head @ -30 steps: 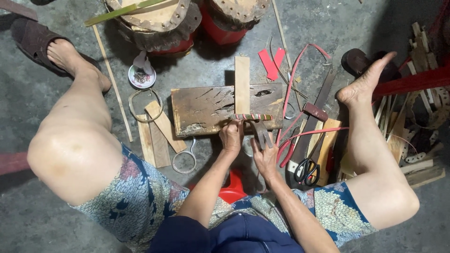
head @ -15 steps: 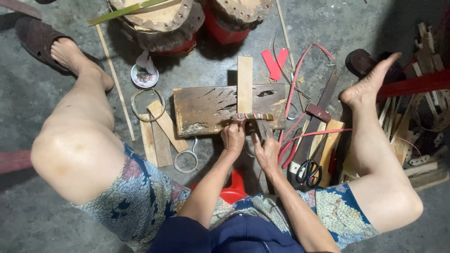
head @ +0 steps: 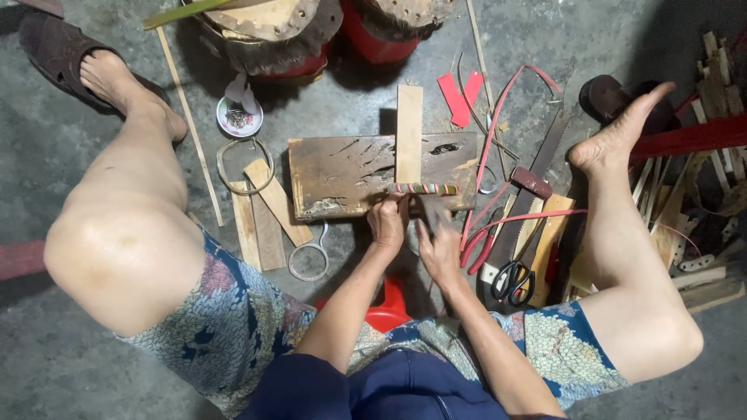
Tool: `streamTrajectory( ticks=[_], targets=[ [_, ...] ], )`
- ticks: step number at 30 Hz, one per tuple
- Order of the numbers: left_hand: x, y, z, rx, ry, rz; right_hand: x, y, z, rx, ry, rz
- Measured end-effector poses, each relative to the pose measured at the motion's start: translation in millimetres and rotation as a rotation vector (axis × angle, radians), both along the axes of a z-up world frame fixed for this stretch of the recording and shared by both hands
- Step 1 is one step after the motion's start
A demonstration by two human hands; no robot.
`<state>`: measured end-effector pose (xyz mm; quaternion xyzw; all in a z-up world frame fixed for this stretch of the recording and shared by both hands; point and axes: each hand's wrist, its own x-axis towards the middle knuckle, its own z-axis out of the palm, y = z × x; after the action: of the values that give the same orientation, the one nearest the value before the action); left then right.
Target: Taping a bamboo ring and applying a finish or adhesive using a brush as part of instrument repair or construction.
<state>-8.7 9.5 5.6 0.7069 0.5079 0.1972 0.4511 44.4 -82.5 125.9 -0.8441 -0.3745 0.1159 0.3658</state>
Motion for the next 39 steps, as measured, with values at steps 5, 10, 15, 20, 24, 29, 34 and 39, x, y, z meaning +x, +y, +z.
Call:
streamTrajectory(
  ticks=[5, 10, 15, 20, 24, 29, 34, 39],
  targets=[
    [2, -2, -6, 0.093, 0.032, 0.000, -1, 0, 13, 0.028, 0.050, -0.062],
    [1, -8, -28, 0.046, 0.032, -0.004, -1, -4, -4, 0.161, -0.141, 0.015],
    [2, -4, -3, 0.104, 0.002, 0.011, -6, 7, 50, -0.089, 0.133, -0.138],
    [2, -6, -7, 0.114, 0.018, 0.012, 1, -5, 1, -0.017, 0.029, -0.085],
    [2, -3, -20, 0.150, 0.010, 0.000, -5, 7, 44, -0.025, 0.077, -0.093],
    [2, -7, -19, 0.146, 0.034, 0.008, -5, 7, 26, 0.082, 0.012, -0.054],
    [4, -2, -23, 0.166, 0.065, 0.009, -5, 3, 23, -0.067, 0.109, -0.086],
    [3, -5, -20, 0.159, 0.090, -0.021, 4, -5, 3, -0.189, 0.191, -0.104]
  ],
)
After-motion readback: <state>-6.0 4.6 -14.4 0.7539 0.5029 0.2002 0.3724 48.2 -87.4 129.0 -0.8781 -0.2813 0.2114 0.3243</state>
